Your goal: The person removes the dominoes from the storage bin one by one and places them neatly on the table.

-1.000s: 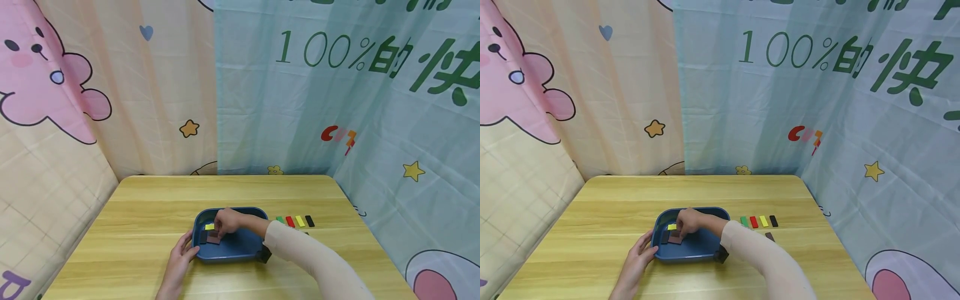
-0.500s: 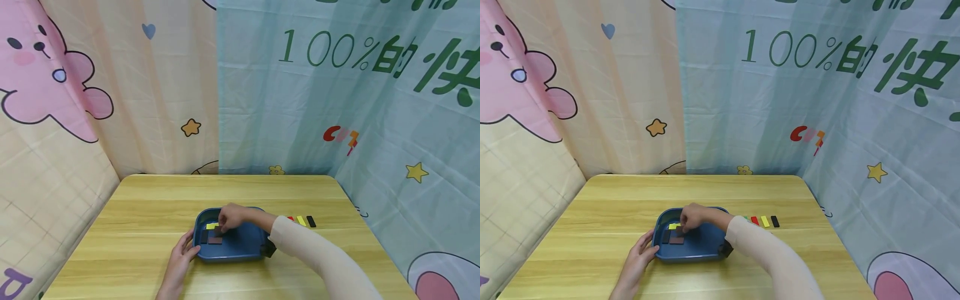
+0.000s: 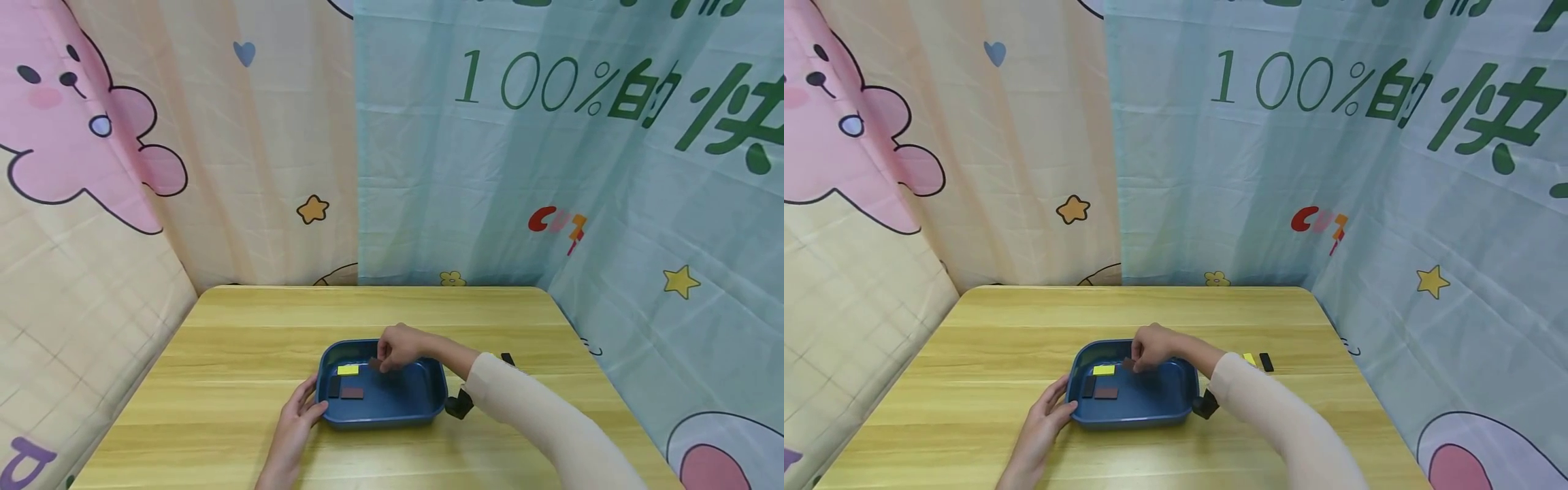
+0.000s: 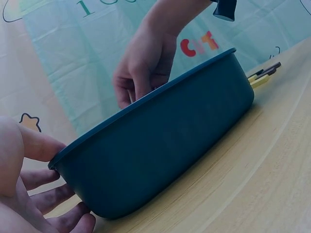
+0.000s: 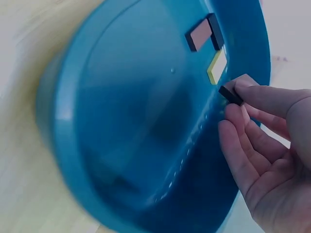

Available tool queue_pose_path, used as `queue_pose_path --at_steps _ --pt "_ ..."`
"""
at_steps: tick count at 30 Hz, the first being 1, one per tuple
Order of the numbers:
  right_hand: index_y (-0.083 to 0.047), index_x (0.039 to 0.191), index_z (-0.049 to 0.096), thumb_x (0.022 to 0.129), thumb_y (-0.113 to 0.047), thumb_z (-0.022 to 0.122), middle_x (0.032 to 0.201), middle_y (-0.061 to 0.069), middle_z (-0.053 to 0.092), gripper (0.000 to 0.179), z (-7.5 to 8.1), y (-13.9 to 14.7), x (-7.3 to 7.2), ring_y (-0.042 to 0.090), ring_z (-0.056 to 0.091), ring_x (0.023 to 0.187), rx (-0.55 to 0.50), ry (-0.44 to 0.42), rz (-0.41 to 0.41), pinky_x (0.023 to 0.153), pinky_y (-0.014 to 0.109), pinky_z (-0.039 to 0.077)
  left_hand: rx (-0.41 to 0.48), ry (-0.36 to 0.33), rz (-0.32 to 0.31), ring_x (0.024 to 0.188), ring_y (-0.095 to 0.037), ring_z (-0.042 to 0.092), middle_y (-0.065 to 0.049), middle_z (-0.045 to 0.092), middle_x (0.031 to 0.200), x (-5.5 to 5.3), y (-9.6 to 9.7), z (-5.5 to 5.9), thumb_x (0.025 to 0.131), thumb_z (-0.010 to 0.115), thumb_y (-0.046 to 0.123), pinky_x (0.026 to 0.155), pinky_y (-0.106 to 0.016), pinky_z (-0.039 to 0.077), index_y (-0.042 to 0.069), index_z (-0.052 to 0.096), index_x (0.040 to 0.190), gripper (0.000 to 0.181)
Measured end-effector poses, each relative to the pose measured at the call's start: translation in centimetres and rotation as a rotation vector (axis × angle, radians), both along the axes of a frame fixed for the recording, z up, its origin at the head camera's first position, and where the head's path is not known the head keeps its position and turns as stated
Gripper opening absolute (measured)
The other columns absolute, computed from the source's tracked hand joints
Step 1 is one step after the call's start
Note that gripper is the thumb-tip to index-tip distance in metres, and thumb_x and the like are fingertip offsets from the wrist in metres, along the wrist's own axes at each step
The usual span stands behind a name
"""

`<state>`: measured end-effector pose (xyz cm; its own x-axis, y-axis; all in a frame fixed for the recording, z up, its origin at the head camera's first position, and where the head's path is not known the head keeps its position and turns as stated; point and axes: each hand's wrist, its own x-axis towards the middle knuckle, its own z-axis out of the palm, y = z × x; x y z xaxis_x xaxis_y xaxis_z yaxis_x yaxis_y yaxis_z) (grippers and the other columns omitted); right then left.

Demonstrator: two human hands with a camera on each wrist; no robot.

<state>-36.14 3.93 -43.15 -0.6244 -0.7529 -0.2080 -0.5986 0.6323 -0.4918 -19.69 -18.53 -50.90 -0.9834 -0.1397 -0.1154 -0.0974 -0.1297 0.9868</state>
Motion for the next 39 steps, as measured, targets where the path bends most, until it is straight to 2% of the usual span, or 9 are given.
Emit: queue_pose_path --at_steps 5,12,18,28,32,34,39 --pt "-0.012 0.084 0.076 0.091 -0.01 0.08 0.068 -0.008 0.067 0.008 0.5 1.6 0.1 0.007 0.065 0.061 -0.021 -0.006 -0.022 0.06 0.023 0.054 -0.008 -0.019 -0.001 0.146 -0.044 0.035 -0.027 0.03 0.161 -0.1 0.0 0.1 0.104 0.054 0.001 0.096 -0.026 0.051 -0.002 0.032 0.159 0.06" --pt "-0.014 0.081 0.076 0.092 -0.011 0.079 0.066 -0.009 0.067 0.011 1.4 3.5 0.2 0.007 0.064 0.06 -0.03 0.036 -0.03 0.06 0.023 0.052 -0.005 -0.027 -0.002 0.146 -0.043 0.035 -0.027 0.03 0.161 -0.2 0.0 0.1 0.104 0.055 0.002 0.096 -0.028 0.05 -0.002 0.032 0.159 0.06" --pt "-0.012 0.081 0.077 0.093 -0.009 0.077 0.065 -0.007 0.067 0.012 1.5 5.0 0.3 0.009 0.063 0.058 -0.06 0.036 -0.06 0.058 0.025 0.053 -0.006 -0.018 -0.003 0.146 -0.043 0.035 -0.027 0.03 0.161 -0.1 -0.1 0.0 0.103 0.054 0.0 0.095 -0.026 0.05 -0.002 0.032 0.159 0.06" --pt "-0.007 0.088 0.077 0.094 -0.008 0.076 0.074 -0.004 0.07 0.007 1.6 7.6 0.5 0.013 0.068 0.064 -0.128 -0.036 -0.157 0.062 0.028 0.058 -0.015 -0.023 -0.006 0.146 -0.043 0.034 -0.027 0.03 0.161 -0.3 0.0 0.1 0.104 0.054 0.0 0.096 -0.025 0.05 -0.001 0.032 0.159 0.06" --pt "-0.006 0.085 0.075 0.095 -0.008 0.075 0.074 -0.002 0.069 0.01 1.4 9.2 0.4 0.014 0.067 0.064 -0.167 -0.07 -0.183 0.062 0.028 0.058 -0.012 -0.027 -0.004 0.146 -0.043 0.035 -0.027 0.03 0.161 -0.3 0.0 0.2 0.104 0.054 0.0 0.095 -0.024 0.049 -0.001 0.032 0.159 0.06" --pt "-0.006 0.084 0.075 0.095 -0.007 0.074 0.072 0.0 0.068 0.012 1.3 10.0 0.5 0.016 0.066 0.063 -0.183 -0.088 -0.202 0.062 0.029 0.057 -0.014 -0.029 -0.003 0.146 -0.043 0.035 -0.027 0.03 0.162 -0.3 0.1 0.2 0.104 0.054 0.0 0.096 -0.024 0.049 -0.001 0.033 0.159 0.06" --pt "-0.005 0.087 0.075 0.096 -0.006 0.073 0.071 0.007 0.07 0.009 1.0 12.0 1.0 0.034 0.067 0.065 -0.219 -0.114 -0.242 0.062 0.034 0.055 -0.018 -0.024 -0.002 0.146 -0.044 0.034 -0.027 0.029 0.162 -0.2 0.0 0.3 0.103 0.053 -0.001 0.097 -0.025 0.049 -0.002 0.032 0.159 0.059"
